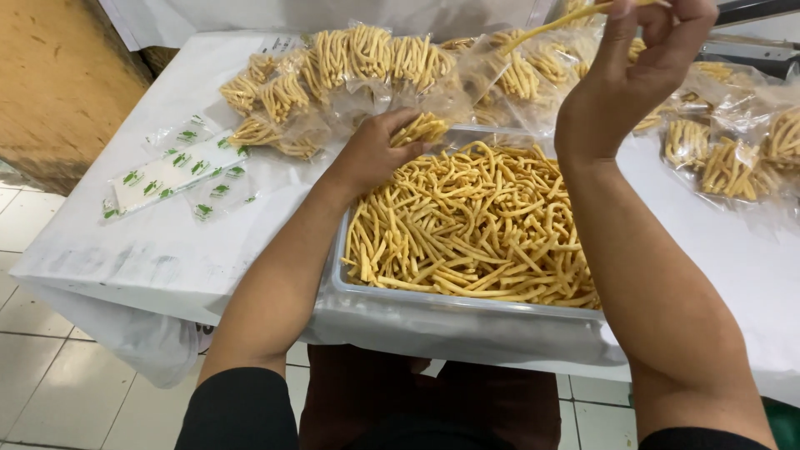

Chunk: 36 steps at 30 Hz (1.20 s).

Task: Packaging thin snack sticks into small plastic bags from a tray.

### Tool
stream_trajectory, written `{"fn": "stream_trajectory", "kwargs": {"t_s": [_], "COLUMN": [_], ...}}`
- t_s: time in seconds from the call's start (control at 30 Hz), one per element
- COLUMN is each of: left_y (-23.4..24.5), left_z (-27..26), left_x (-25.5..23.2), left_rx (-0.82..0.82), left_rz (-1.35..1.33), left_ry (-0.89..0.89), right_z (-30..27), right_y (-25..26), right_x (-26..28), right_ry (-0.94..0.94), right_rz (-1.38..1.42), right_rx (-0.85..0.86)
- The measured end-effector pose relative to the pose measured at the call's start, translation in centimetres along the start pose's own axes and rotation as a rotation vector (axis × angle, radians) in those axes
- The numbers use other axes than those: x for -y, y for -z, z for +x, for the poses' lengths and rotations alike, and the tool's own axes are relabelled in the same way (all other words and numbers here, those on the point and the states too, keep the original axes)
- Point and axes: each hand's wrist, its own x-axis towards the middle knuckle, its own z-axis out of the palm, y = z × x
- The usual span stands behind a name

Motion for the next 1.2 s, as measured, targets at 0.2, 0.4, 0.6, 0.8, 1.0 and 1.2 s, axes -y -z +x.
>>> {"fn": "stream_trajectory", "kwargs": {"t_s": [0.2,0.4,0.6,0.8,1.0,1.2], "left_y": [-0.2,-0.1,0.1,0.4,0.5,0.3], "left_z": [0.5,0.1,0.0,-0.4,0.0,-0.5], "left_x": [0.6,0.0,-0.3,-1.8,0.1,0.5], "left_rx": [-0.024,-0.002,0.062,0.103,0.058,0.102], "left_rz": [0.031,0.070,0.036,0.048,-0.050,-0.129], "left_ry": [-0.044,0.017,0.068,0.039,-0.055,0.015], "right_z": [-0.8,-0.9,-3.3,-4.7,-6.5,-6.1], "right_y": [-1.0,-0.4,-1.8,-2.0,-2.7,-1.9], "right_x": [1.6,0.2,1.2,0.2,0.2,-0.5], "right_ry": [-0.063,-0.092,-0.367,-0.570,-0.691,-0.463], "right_rz": [0.074,0.100,0.110,0.125,0.294,0.154], "right_rx": [0.068,0.141,0.446,0.620,0.666,0.832]}}
